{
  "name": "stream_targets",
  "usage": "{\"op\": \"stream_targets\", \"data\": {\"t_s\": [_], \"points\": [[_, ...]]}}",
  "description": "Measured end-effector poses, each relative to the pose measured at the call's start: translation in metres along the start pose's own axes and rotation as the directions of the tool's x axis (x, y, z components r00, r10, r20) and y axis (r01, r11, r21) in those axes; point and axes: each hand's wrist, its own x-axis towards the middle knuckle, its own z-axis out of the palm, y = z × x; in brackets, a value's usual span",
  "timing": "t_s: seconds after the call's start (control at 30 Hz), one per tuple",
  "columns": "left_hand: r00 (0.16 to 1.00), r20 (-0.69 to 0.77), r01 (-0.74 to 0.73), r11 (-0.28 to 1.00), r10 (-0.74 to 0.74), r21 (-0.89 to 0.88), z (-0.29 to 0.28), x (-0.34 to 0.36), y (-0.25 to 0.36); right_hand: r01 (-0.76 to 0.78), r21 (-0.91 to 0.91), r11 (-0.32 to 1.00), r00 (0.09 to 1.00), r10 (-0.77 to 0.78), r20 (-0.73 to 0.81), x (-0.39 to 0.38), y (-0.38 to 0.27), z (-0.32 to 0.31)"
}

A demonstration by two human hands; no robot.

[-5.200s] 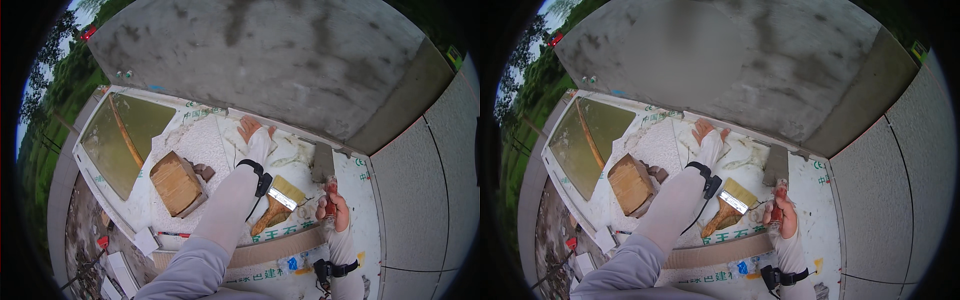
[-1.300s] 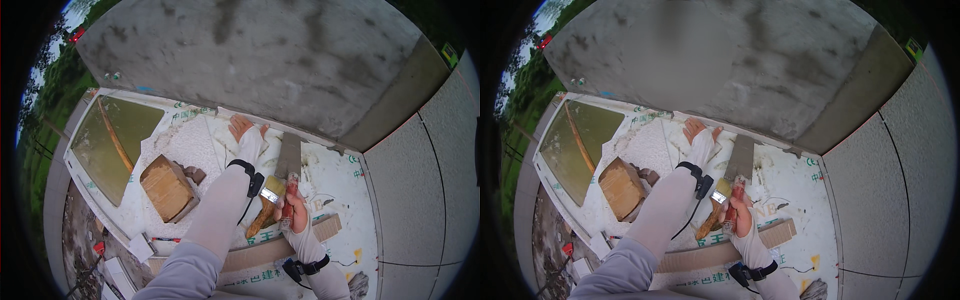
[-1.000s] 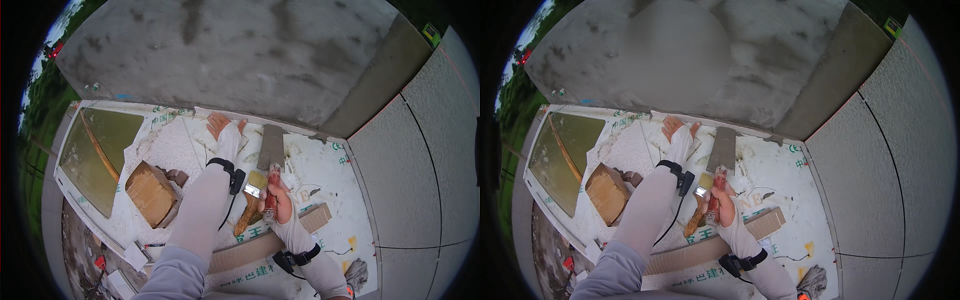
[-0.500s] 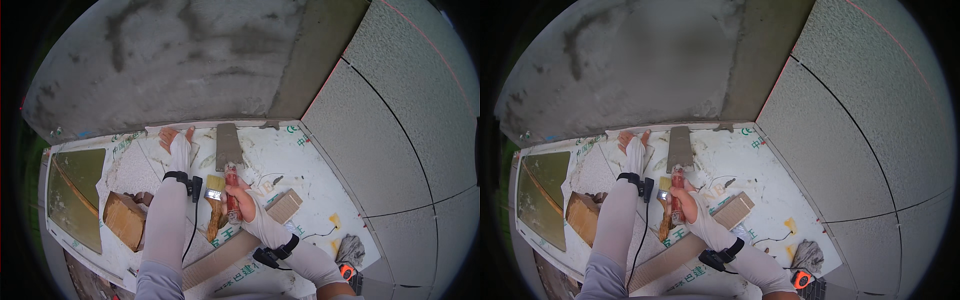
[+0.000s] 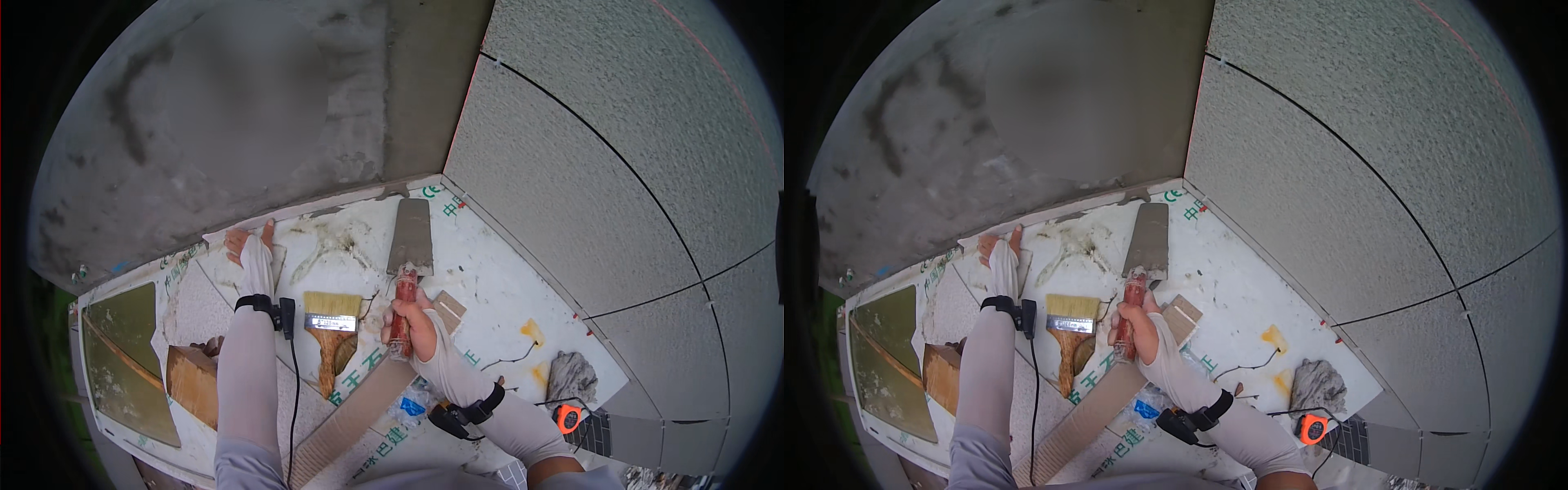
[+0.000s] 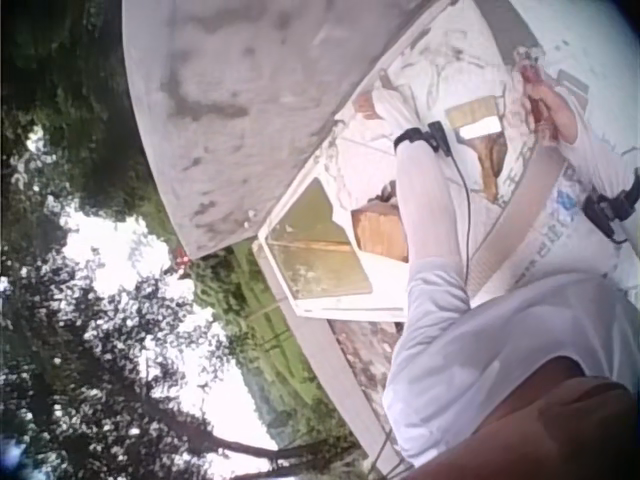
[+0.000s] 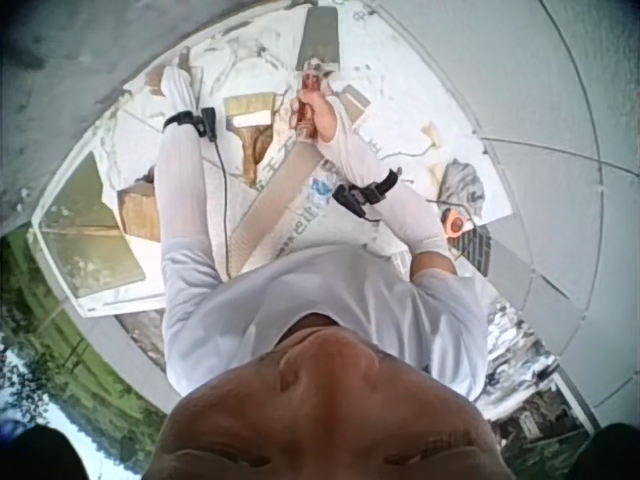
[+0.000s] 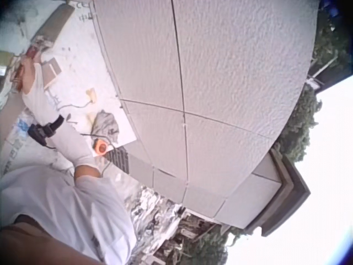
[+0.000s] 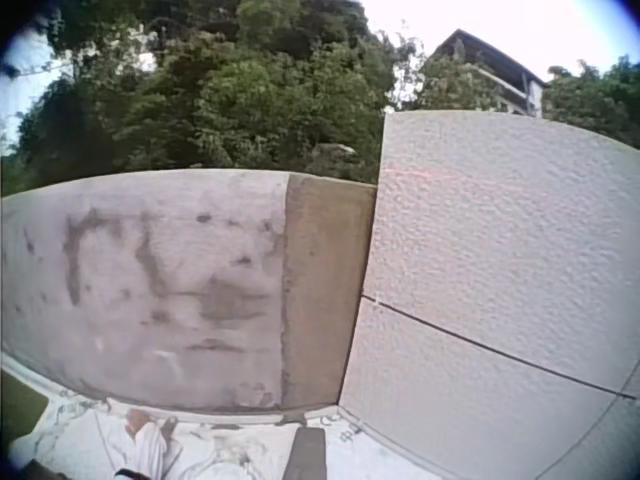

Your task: Applying mortar to tiles and installing them on an exterior wall surface.

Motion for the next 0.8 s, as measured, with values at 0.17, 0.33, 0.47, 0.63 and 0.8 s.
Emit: {"op": "stream_targets", "data": {"t_s": [0.17, 0.33, 0.47, 0.63, 0.8], "points": [[0.999, -0.042, -0.029, 0.999, 0.027, -0.030, 0.004, 0.000, -0.004, 0.093, -0.038, 0.995, 0.992, -0.096, -0.085, 0.026, -0.004, -0.013], [0.999, -0.040, -0.029, 0.997, 0.026, -0.074, 0.011, 0.001, -0.008, 0.066, 0.023, 0.998, 0.994, -0.063, -0.086, 0.052, 0.005, -0.004], [0.999, -0.035, -0.042, 0.997, 0.040, -0.072, 0.011, 0.001, -0.008, 0.041, -0.064, 0.997, 0.988, -0.050, -0.147, 0.060, 0.027, 0.013], [0.997, -0.042, -0.063, 0.994, 0.059, -0.084, 0.008, 0.000, -0.008, 0.042, -0.068, 0.997, 0.992, -0.050, -0.116, 0.063, 0.058, 0.029], [0.996, -0.079, -0.058, 0.989, 0.047, -0.139, 0.012, 0.002, -0.012, -0.009, -0.051, 0.999, 0.999, 0.006, -0.047, 0.063, 0.086, 0.047]]}}
